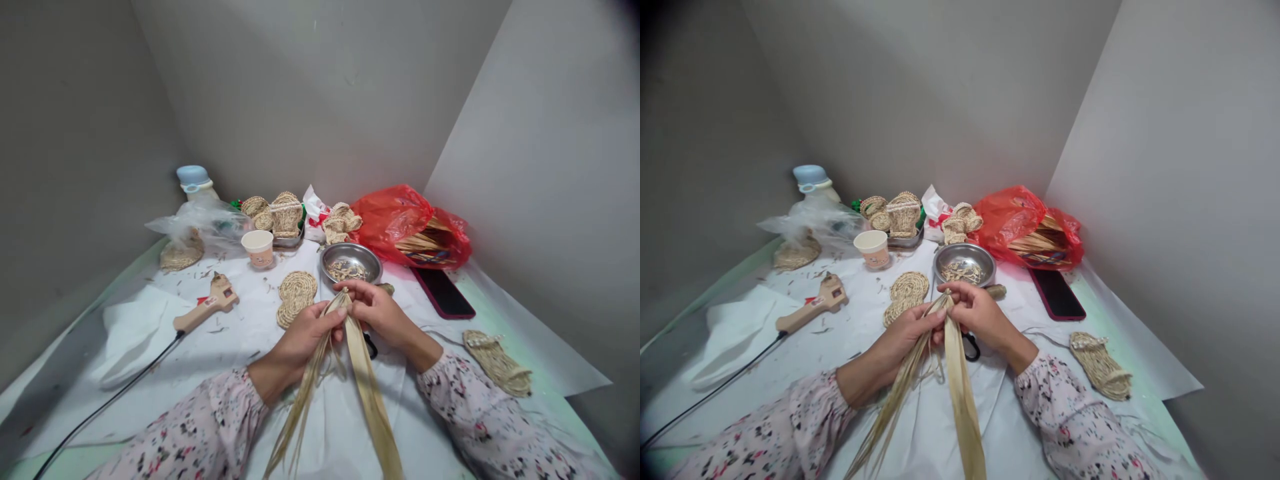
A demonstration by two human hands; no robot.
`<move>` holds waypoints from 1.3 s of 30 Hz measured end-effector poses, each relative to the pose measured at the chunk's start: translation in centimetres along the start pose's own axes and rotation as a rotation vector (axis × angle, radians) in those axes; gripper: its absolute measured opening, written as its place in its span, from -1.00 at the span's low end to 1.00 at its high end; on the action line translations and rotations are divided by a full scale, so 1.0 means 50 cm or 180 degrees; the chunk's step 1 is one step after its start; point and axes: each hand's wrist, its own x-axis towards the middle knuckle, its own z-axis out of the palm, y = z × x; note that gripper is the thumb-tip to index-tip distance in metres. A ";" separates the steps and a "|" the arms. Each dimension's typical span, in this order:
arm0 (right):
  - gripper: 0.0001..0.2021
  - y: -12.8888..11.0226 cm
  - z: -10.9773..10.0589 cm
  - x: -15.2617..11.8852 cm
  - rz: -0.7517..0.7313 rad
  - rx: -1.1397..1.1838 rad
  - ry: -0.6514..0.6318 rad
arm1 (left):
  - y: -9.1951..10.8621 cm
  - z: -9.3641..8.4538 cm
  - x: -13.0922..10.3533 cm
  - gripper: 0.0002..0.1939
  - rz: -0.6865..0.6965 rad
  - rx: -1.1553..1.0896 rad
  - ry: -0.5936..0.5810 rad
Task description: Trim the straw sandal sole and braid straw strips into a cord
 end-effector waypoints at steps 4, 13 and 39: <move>-0.59 0.004 0.000 0.000 0.0000 -0.0022 -0.0011 | -0.003 -0.005 0.003 -0.75 -0.0073 -0.0077 -0.0013; -0.59 -0.006 0.002 -0.001 0.0025 -0.0024 -0.0144 | -0.005 -0.007 0.005 -0.77 -0.0033 -0.0194 0.0025; -0.73 0.010 0.015 0.000 -0.0460 -0.0430 0.0010 | 0.013 0.005 0.000 -0.81 -0.0017 -0.0587 0.0054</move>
